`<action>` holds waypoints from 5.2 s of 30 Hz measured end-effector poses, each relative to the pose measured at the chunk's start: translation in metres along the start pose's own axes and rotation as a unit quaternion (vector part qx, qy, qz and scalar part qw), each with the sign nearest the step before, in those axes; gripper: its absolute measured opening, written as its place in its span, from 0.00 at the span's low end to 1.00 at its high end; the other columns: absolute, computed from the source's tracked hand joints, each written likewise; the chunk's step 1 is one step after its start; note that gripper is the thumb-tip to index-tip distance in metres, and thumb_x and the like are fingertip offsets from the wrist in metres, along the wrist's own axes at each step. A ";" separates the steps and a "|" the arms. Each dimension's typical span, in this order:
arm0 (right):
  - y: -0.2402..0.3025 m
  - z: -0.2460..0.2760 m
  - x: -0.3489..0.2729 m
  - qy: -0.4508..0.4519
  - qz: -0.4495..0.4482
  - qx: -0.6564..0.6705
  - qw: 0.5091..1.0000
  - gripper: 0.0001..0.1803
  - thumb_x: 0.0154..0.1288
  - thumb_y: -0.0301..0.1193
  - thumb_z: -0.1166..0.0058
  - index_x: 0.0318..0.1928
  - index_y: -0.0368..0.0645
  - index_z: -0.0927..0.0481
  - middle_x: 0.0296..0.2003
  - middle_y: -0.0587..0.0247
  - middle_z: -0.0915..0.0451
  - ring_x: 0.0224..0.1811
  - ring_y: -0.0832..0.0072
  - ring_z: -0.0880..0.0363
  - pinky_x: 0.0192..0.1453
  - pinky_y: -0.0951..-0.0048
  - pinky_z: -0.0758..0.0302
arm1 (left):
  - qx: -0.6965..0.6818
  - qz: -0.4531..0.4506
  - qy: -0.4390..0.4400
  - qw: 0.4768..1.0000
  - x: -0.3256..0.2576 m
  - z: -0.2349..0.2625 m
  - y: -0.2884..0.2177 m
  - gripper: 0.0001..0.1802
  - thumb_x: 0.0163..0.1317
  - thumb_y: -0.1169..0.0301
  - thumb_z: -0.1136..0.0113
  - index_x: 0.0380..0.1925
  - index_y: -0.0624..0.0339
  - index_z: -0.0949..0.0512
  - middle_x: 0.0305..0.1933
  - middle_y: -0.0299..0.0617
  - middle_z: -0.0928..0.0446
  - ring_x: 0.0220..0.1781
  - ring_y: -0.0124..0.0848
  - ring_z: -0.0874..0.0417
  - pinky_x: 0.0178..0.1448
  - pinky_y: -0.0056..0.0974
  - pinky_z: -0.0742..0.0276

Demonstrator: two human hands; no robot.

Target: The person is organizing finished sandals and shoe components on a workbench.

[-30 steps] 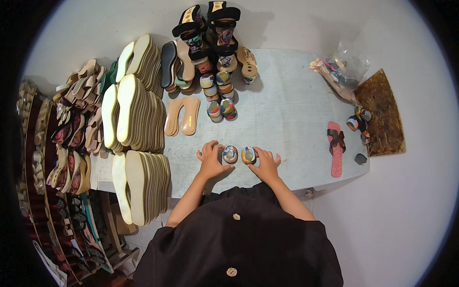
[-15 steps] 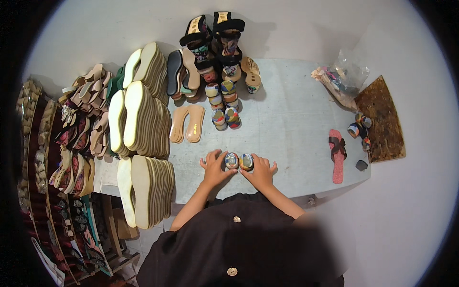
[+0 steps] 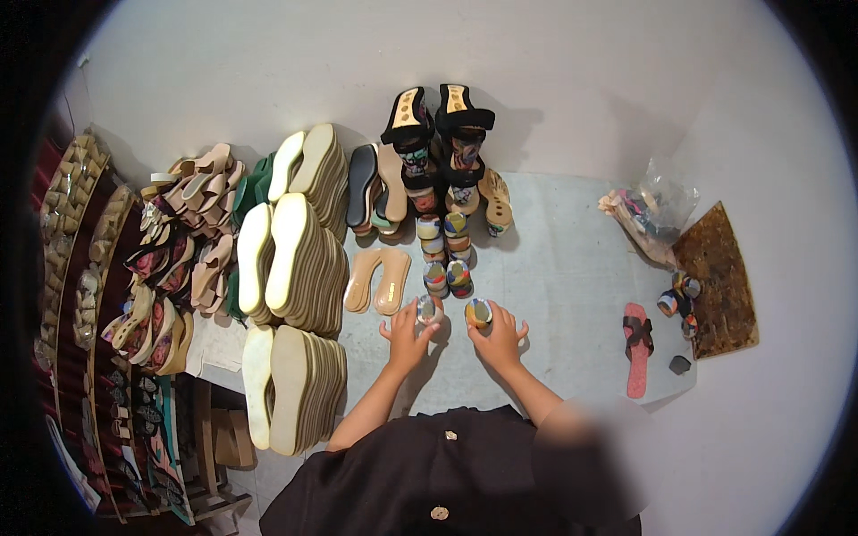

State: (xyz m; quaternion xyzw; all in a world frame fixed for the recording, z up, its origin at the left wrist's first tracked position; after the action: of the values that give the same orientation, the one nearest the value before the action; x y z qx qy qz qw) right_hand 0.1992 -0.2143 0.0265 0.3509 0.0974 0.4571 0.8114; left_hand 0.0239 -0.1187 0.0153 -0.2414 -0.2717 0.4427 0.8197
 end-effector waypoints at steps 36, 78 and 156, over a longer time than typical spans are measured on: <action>0.036 -0.045 0.086 0.007 0.073 -0.119 0.990 0.27 0.64 0.44 0.52 0.62 0.55 0.36 0.61 0.66 0.34 0.64 0.60 0.42 0.58 0.31 0.54 | -0.234 0.058 -0.065 0.968 0.083 -0.034 0.003 0.33 0.60 0.69 0.43 0.63 0.66 0.43 0.58 0.59 0.32 0.58 0.54 0.31 0.61 0.45 0.36; -0.147 0.145 -0.095 -0.253 -0.118 -0.042 0.959 0.32 0.54 0.31 0.42 0.60 0.43 0.37 0.63 0.41 0.48 0.63 0.46 0.47 0.65 0.51 0.49 | -0.088 -0.043 0.071 0.993 -0.041 -0.122 -0.148 0.16 0.59 0.56 0.46 0.45 0.45 0.20 0.72 0.50 0.49 0.75 0.51 0.60 0.60 0.74 0.77; -0.386 0.316 -0.002 -0.089 -0.248 -0.281 0.923 0.33 0.53 0.35 0.40 0.60 0.52 0.36 0.55 0.61 0.30 0.60 0.65 0.34 0.63 0.32 0.59 | -0.209 -0.186 0.059 0.958 0.005 -0.277 -0.360 0.45 0.42 0.67 0.28 0.60 0.65 0.40 0.46 0.50 0.24 0.50 0.41 0.22 0.56 0.41 0.29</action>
State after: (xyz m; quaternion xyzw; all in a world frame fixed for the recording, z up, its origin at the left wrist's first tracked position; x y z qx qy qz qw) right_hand 0.6097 -0.4976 0.0040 0.1119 -0.0240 0.2168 0.9695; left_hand 0.4227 -0.3343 0.0422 -0.3776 -0.3497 0.2008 0.8335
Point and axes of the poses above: each hand's wrist, its own x-axis towards the middle knuckle, its own z-axis out of the back of the hand, y = z × x, the point moved 2 cm from there along x, towards the middle knuckle
